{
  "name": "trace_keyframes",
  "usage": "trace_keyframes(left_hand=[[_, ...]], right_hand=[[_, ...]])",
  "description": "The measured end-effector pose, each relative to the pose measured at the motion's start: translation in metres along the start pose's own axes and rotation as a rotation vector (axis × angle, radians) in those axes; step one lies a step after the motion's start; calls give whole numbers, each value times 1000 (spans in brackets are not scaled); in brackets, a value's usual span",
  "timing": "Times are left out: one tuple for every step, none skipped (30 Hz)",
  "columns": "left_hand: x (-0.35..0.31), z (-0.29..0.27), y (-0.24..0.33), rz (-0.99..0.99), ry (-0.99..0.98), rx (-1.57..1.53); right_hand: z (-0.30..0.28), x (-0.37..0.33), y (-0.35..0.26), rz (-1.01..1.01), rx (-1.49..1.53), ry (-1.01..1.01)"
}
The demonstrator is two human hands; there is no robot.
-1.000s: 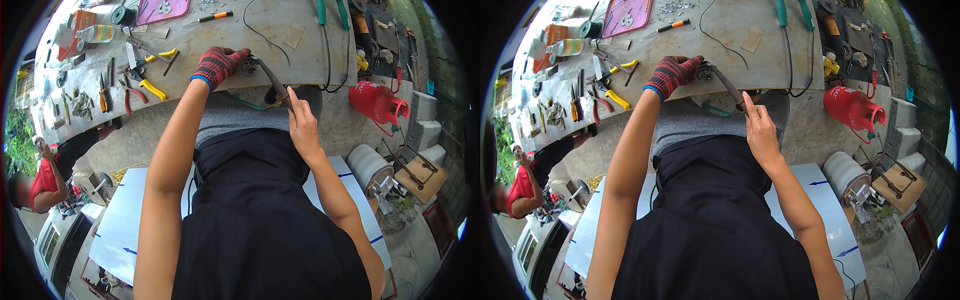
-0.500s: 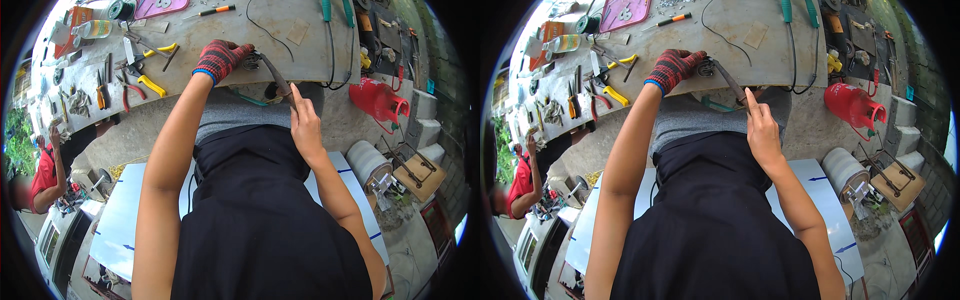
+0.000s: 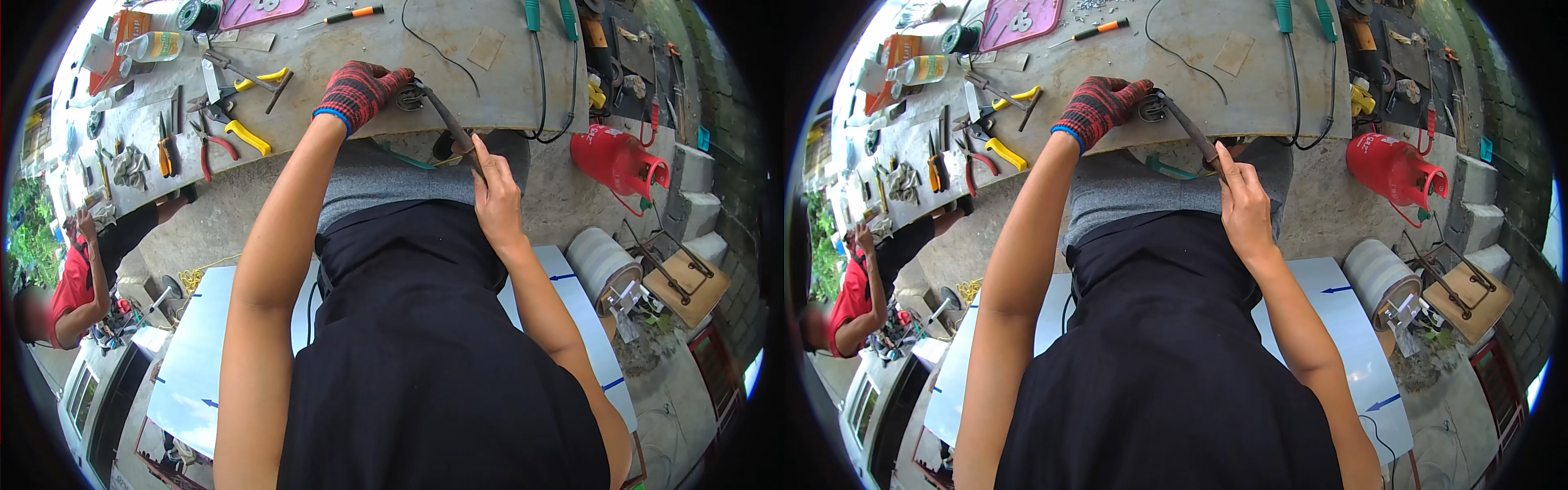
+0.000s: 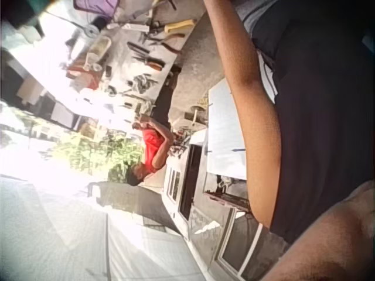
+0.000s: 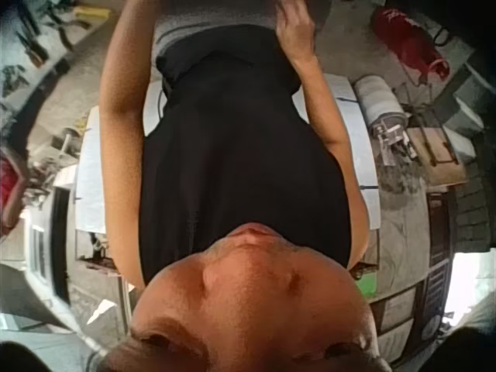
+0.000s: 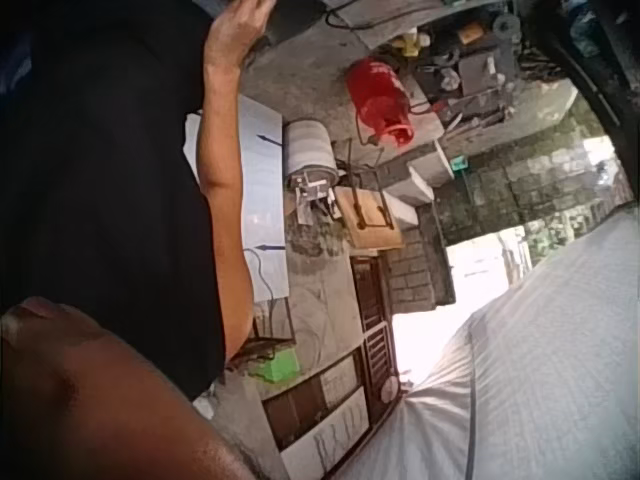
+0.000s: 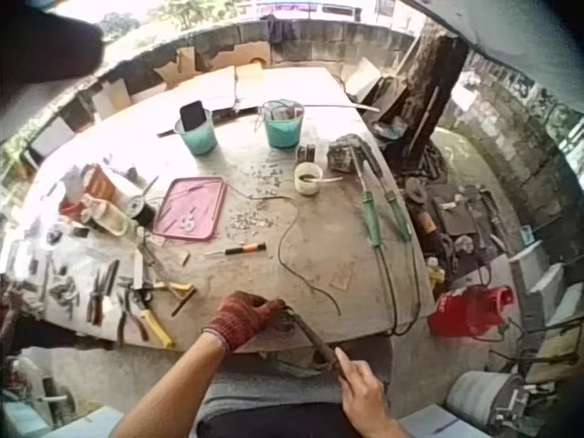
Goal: The person assembles a small metal component by inserting a thin metal rod into a cylindrical part. They repeatedly pick up a metal file to smooth the edges of the rod and the part, then reinsert the rod to check the fit. The process involves alternating between filing and testing the assembly on a cluttered workbench.
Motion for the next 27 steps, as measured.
trace_keyframes(left_hand=[[-1, -1, 2, 2, -2, 10], [-2, -2, 4, 5, -4, 21], [-2, -2, 4, 9, -6, 11], [-2, -1, 3, 13, -7, 1], [-2, -1, 2, 17, -9, -9], [-1, -1, 1, 20, -9, -7], [0, 0, 0, 23, -10, -5], [1, 0, 0, 27, -12, -3], [2, 0, -1, 27, -16, 1], [1, 0, 1, 26, -21, 6], [0, 0, 2, 26, -26, 12], [1, 0, 2, 27, -25, 22], [2, 0, 2, 28, -22, 31], [2, 1, 1, 28, -18, 41], [1, 1, 1, 27, -13, 39], [0, 1, 2, 27, -7, 38], [-2, 0, 3, 27, -1, 38], [-3, 0, 4, 36, 24, 42], [-4, 0, 5, 44, 48, 47], [-4, 0, 5, 53, 72, 52], [-3, 1, 2, 54, 70, 26], [-3, 1, 1, 57, 68, -1], [-2, 1, -1, 59, 66, -27], [-1, 2, -2, 54, 70, -26], [-3, 2, 0, 49, 73, -23], [-4, 1, 1, 44, 77, -21], [-3, 2, 0, 42, 74, -22]], right_hand=[[0, 0, 0, 4, 3, -3], [0, 0, 0, 8, 5, -4], [0, 0, 0, 12, 7, -5], [0, 0, 1, 16, 9, -6], [-1, 0, 0, 12, 6, -6], [-1, 1, -1, 7, 4, -5], [-1, 1, -2, 5, 1, -5], [-1, 1, -1, -1, -6, -1], [-2, 2, 0, -7, -13, 3], [-2, 1, 0, -12, -19, 8], [-2, 1, 1, -2, -21, 6], [-3, 1, 0, 7, -23, 4], [-4, 1, -1, 14, -25, 1], [-3, 2, 0, 38, 11, -7], [-3, 2, 1, 62, 48, -15], [-3, 3, 2, 85, 84, -21], [-4, 4, 1, 78, 67, -17], [-6, 4, 0, 70, 50, -13], [-7, 4, -1, 63, 33, -9], [-8, 4, -1, 60, 26, -14], [-9, 5, -1, 57, 19, -18], [-11, 6, -1, 54, 11, -22], [-13, 8, -1, 51, 3, -30], [-16, 10, -2, 48, -4, -37], [-18, 11, -2, 46, -11, -44], [-20, 12, -1, 38, -10, -49], [-21, 14, 0, 30, -9, -54]])
Point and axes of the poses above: each hand's wrist, its own x-axis towards the middle knuckle, its own z-axis out of the palm, y = z × x, the point moved 7 cm from there along x, towards the middle knuckle, and after that the axes turned 9 degrees about -y, right-handed, at the moved point
